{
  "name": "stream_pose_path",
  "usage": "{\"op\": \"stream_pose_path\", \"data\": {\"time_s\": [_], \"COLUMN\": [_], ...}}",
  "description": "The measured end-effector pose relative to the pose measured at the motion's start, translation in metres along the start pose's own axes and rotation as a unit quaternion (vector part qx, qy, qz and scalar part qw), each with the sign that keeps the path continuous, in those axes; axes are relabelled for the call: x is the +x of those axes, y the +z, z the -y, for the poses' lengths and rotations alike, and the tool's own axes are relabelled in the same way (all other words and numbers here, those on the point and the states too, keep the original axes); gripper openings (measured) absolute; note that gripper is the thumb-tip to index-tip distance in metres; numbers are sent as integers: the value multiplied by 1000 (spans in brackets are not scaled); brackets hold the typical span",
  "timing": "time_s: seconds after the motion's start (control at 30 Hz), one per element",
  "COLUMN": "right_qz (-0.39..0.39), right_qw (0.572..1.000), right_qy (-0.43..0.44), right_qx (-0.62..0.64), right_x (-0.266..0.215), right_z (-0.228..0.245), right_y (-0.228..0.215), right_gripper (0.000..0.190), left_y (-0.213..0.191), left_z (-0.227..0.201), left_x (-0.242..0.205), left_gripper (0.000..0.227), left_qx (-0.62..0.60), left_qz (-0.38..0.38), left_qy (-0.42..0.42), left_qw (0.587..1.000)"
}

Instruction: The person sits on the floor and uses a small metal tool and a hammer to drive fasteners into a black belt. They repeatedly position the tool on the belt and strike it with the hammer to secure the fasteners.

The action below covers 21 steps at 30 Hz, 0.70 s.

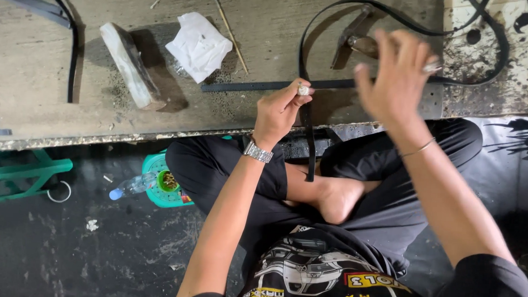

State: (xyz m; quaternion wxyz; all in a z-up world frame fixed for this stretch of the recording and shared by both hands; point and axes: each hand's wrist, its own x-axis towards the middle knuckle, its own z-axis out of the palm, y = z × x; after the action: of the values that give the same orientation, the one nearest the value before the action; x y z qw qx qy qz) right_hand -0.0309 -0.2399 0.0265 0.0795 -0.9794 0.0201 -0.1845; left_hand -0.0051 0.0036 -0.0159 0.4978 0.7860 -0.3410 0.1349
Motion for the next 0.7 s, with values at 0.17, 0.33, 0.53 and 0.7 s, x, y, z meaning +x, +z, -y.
{"op": "stream_pose_path", "data": {"time_s": [0.17, 0.33, 0.53, 0.7], "right_qz": [41, 176, 60, 80], "right_qw": [982, 975, 983, 980], "right_qy": [-64, 65, -30, -44], "right_qx": [-171, 114, 173, 175], "right_x": [-4, 3, -36, -32], "right_z": [-38, -15, 33, 47], "right_y": [11, -26, -75, -113], "right_gripper": [35, 44, 39, 33], "left_y": [2, 12, 23, 30], "left_z": [5, 20, 20, 28], "left_x": [-3, -14, -15, -19], "left_gripper": [22, 23, 30, 40], "left_qx": [0, 29, -19, 24], "left_qz": [3, -13, -93, -94], "left_qy": [15, 31, 29, 48], "left_qw": [1000, 999, 995, 994]}}
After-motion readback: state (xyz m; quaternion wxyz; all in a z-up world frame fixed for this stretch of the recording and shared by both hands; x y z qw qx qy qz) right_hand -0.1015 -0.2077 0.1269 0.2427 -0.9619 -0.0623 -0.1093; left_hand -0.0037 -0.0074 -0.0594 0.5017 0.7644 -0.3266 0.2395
